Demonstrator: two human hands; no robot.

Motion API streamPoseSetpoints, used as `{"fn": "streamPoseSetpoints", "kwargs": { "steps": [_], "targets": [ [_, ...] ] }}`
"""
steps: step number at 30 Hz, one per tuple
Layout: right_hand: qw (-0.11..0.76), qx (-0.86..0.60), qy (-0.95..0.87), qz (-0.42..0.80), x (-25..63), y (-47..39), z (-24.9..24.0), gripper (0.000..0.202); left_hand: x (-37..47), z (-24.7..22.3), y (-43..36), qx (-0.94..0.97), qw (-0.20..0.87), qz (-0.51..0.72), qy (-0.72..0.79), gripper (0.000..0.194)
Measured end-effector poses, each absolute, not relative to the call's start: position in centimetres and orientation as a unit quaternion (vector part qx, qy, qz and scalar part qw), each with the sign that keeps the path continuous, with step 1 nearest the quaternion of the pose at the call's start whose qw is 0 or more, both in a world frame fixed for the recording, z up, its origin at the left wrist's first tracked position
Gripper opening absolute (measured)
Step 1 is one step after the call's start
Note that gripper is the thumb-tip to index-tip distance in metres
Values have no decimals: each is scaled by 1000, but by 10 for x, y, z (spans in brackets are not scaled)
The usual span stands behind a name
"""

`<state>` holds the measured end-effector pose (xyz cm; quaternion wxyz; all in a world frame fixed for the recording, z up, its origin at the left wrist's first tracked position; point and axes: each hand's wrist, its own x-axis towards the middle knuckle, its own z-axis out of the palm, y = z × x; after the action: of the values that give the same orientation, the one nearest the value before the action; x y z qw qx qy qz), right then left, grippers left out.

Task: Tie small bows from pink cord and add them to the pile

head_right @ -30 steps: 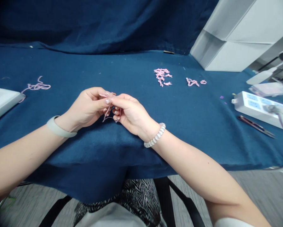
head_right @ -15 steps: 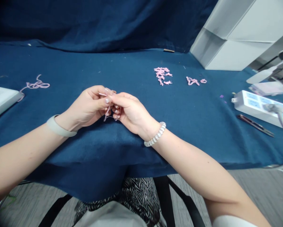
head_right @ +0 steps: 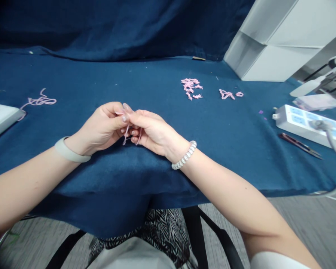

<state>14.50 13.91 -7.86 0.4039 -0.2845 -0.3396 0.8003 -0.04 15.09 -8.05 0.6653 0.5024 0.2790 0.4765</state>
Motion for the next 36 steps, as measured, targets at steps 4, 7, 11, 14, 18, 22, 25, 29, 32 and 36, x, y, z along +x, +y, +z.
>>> {"fn": "streamPoseSetpoints", "kwargs": {
  "steps": [4,7,11,14,18,22,25,29,32,36],
  "targets": [
    [401,-271,-359,798,144,141,-79,36,-1,-79,151,497,674,462,292,41],
    [409,-268,-362,794,144,142,-77,47,-1,-78,152,478,681,457,315,37],
    [403,-299,-357,788,146,143,-74,54,-3,-78,156,442,670,487,344,29],
    [402,-307,-384,772,146,142,-75,47,-6,-79,159,432,672,500,335,25],
    [409,-310,-452,729,142,137,-76,30,-8,-81,163,449,670,496,320,23],
    [396,-341,-496,694,138,135,-78,23,-6,-80,162,454,656,497,341,22],
    [381,-370,-499,685,136,134,-77,24,-6,-78,162,444,673,480,346,20],
    [385,-417,-528,632,142,138,-76,25,-7,-78,163,429,686,489,326,14],
    [470,-425,-587,504,155,148,-75,23,-6,-78,160,436,663,507,338,12],
    [508,-368,-646,435,171,158,-73,29,-2,-74,151,486,644,451,382,13]
  ]
}}
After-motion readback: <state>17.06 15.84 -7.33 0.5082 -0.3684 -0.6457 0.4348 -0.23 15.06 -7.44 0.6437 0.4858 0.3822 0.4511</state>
